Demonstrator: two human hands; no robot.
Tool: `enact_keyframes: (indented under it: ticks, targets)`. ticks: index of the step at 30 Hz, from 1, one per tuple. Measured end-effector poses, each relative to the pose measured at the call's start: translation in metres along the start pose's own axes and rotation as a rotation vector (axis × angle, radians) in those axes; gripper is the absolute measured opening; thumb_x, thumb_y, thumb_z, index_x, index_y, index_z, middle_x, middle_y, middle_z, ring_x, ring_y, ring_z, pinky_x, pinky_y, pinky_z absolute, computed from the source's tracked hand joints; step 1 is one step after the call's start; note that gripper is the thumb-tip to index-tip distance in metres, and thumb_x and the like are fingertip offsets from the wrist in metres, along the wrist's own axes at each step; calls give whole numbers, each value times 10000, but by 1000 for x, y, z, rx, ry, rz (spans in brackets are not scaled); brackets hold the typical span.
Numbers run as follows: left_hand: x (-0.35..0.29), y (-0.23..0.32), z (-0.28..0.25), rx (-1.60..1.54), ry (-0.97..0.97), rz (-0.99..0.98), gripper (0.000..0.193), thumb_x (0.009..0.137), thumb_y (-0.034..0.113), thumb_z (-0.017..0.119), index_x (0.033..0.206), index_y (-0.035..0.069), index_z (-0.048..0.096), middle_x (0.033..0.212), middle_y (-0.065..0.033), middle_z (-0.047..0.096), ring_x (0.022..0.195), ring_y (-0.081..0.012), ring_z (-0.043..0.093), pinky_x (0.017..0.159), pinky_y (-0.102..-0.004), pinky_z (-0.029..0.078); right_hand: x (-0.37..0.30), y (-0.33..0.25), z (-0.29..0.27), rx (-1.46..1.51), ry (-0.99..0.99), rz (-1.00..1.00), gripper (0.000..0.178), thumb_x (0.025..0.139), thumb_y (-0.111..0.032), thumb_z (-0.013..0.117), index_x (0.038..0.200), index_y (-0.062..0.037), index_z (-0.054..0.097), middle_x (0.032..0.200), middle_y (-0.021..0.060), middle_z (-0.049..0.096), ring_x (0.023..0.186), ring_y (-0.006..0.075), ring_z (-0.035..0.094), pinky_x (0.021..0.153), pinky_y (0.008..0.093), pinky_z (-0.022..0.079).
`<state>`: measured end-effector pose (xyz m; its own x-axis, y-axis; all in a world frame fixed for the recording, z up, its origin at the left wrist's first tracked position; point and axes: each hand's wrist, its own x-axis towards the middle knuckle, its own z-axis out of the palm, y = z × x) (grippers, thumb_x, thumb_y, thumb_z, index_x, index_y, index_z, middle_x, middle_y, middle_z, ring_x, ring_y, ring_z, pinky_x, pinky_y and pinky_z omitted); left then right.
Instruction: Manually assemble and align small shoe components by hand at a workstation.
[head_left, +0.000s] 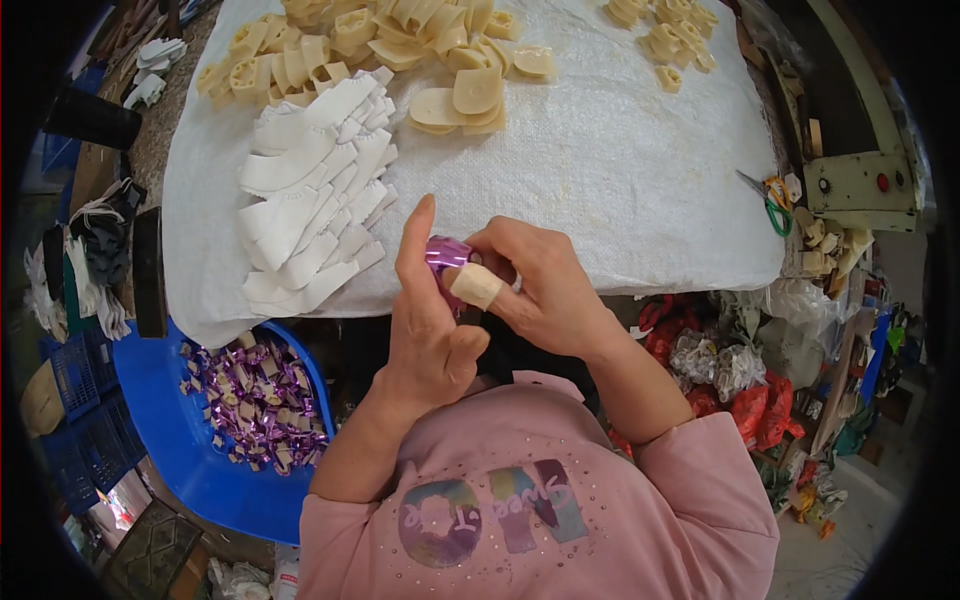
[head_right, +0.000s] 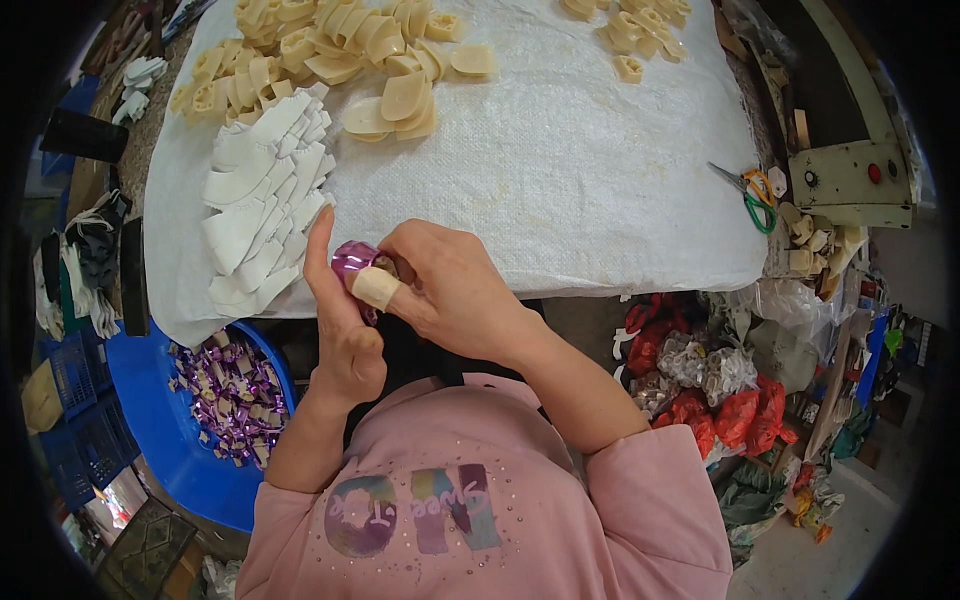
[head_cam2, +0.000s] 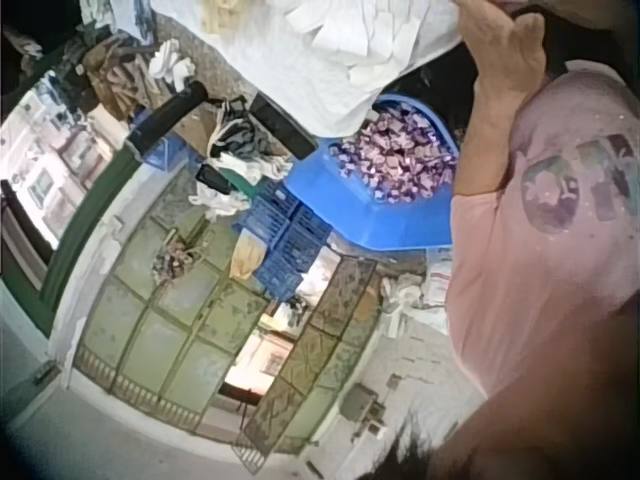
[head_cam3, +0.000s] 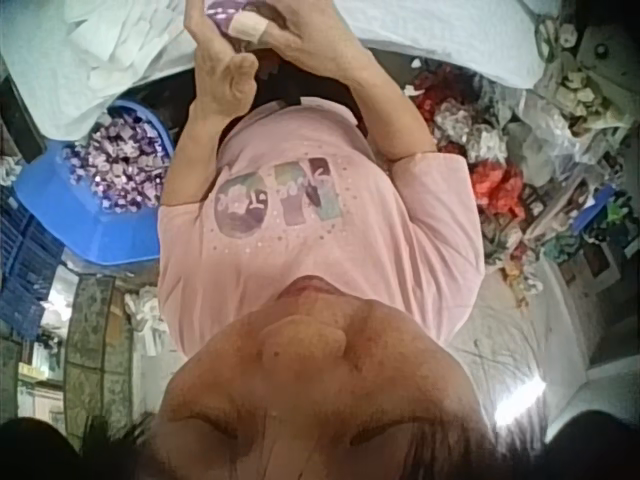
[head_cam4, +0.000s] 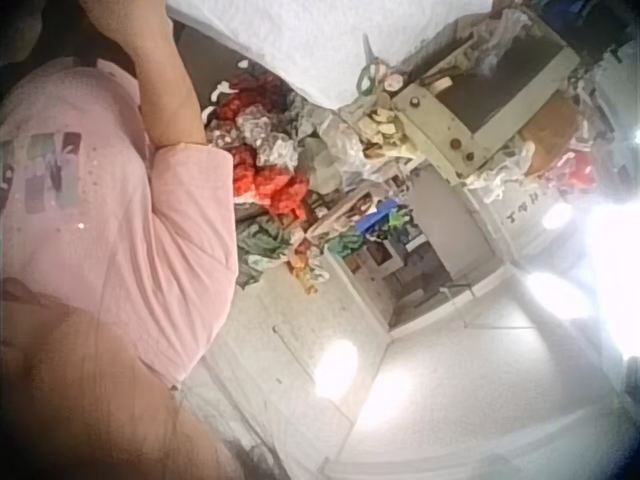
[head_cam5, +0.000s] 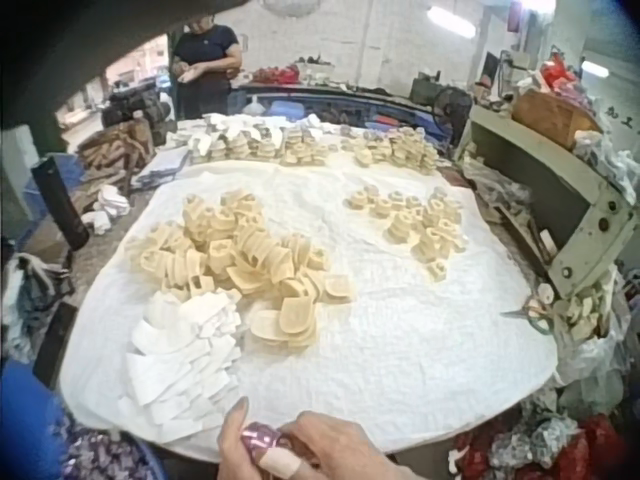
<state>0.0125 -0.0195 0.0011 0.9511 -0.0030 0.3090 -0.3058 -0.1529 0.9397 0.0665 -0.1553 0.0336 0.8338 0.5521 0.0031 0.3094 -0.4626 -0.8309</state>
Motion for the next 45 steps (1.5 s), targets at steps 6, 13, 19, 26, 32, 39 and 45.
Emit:
enact_keyframes:
  ticks: [6,13,19,26,32,39,45]
  targets:
    - [-1,-5,-6,-112,1,-188,573,799,206,723,1252,2,436,951,-94,562,785,-150,568,703,-280,485,-8,21,2,400,143,-78,275,897,-256,519,951,7,582,783,128,552,721,262,567,659,345,449]
    - [13,19,-18,221,-30,-19,474,630,-43,705,1086,9,585,867,-62,530,705,-140,510,615,-242,433,0,38,-12,927,-178,157,165,911,-181,535,902,-23,580,867,36,593,766,103,541,654,258,433]
    - [10,14,-13,289,-32,14,491,591,-47,725,1060,26,597,808,-63,537,636,-142,503,541,-239,410,-1,30,-5,373,-14,-125,187,915,-178,535,842,-11,576,791,30,602,681,115,559,591,273,454]
    - [13,12,-6,324,37,116,434,552,56,802,906,15,555,712,-74,535,530,-174,547,474,-270,445,-8,36,-2,955,-81,41,158,916,-141,529,917,0,599,837,27,607,732,86,553,605,245,459]
    - [10,8,12,424,218,152,403,553,90,802,821,29,507,645,-76,521,503,-223,552,461,-306,450,-8,32,16,677,88,-35,235,944,-206,475,947,1,585,798,41,599,705,113,539,626,247,454]
    - [8,2,10,522,254,147,454,572,107,827,858,15,486,673,-74,551,541,-168,568,504,-268,466,-13,36,29,1260,66,128,253,957,-207,449,1052,1,557,1018,78,581,898,149,560,797,280,457]
    - [10,2,16,563,372,169,398,584,83,808,835,23,505,657,-103,559,522,-261,587,482,-316,477,-12,33,34,1061,98,137,268,960,-200,439,1107,-4,547,1083,84,588,961,176,578,818,299,469]
